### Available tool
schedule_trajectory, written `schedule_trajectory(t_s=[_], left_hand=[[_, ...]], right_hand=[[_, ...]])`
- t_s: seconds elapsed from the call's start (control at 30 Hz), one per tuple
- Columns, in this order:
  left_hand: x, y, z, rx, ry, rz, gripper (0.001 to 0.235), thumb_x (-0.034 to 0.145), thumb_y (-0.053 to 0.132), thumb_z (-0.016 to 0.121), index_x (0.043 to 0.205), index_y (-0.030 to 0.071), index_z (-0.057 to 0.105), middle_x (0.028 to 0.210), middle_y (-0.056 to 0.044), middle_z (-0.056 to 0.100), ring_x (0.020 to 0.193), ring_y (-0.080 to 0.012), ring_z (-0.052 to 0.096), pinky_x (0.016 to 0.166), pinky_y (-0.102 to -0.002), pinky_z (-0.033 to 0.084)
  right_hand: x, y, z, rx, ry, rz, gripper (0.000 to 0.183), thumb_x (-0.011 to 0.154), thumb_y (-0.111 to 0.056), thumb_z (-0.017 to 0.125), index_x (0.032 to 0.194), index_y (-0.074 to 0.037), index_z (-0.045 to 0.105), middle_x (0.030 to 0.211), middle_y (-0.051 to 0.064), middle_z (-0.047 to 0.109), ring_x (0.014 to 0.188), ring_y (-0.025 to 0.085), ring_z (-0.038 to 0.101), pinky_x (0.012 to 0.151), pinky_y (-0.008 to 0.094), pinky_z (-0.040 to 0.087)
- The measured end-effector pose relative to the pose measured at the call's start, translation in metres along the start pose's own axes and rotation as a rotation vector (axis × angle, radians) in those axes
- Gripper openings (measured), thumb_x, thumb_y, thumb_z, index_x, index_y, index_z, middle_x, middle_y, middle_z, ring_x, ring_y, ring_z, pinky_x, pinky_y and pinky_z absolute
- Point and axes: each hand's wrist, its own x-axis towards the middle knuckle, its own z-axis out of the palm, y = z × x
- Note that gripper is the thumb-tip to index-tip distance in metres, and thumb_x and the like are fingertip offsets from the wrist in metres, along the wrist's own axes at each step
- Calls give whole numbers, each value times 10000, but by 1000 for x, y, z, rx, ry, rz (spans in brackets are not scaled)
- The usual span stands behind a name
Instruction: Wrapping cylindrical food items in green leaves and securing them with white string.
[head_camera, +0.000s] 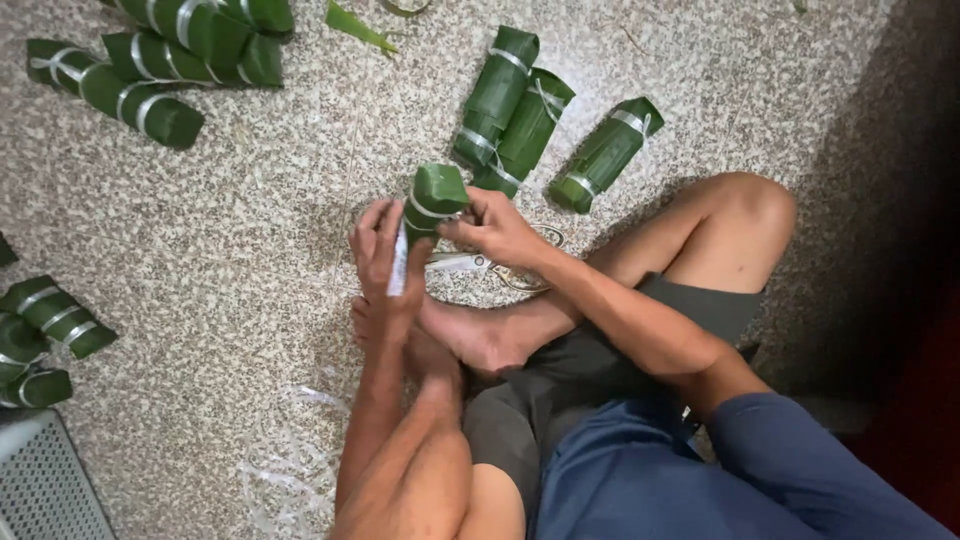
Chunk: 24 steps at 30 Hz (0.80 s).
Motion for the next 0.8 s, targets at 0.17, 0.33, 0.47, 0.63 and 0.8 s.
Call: schedule_trajectory(t_s=[0.17, 0.33, 0.47, 0.63, 0.8], left_hand=[[27, 17, -16, -318, 20, -386, 326, 1123, 307, 506, 1123, 55, 712, 1032, -157, 728, 1020, -299, 717, 968, -442, 548], [51, 9, -19, -590, 92, -630, 317, 1098, 243, 481, 985, 21, 676, 805, -119, 716, 776, -216, 759, 804, -387, 643], [51, -20, -14, -816, 127, -773, 220, 1105, 239, 501, 998, 60, 571, 730, 10, 575, 633, -136, 656, 723, -353, 649], [53, -24, -18, -827, 222, -754, 220, 1101, 213, 502, 954, 56, 548, 708, 41, 491, 576, -100, 598, 657, -308, 629], [58, -6, -13, -727, 323, -674, 221, 1100, 180, 464, 924, 68, 538, 695, 55, 463, 562, -75, 573, 652, -279, 620]], right_hand=[[0, 11, -3, -215, -4, -107, 169, 866, -13, 801, 970, -62, 676, 590, -18, 560, 520, 60, 490, 502, 222, 401], [-3, 37, 10, -580, -1, -324, 353, 789, -122, 911, 1054, -24, 700, 584, 49, 527, 500, 189, 524, 498, 322, 442], [-1, 46, 19, -813, 101, -493, 362, 779, -233, 924, 975, -30, 696, 585, 95, 555, 500, 278, 589, 503, 375, 498], [1, 67, 21, -911, 122, -521, 293, 850, -286, 874, 823, -75, 672, 582, 42, 621, 480, 186, 602, 471, 289, 500], [-2, 59, 28, -991, 175, -565, 280, 892, -317, 811, 787, -121, 640, 601, 18, 596, 520, 211, 640, 494, 305, 513]])
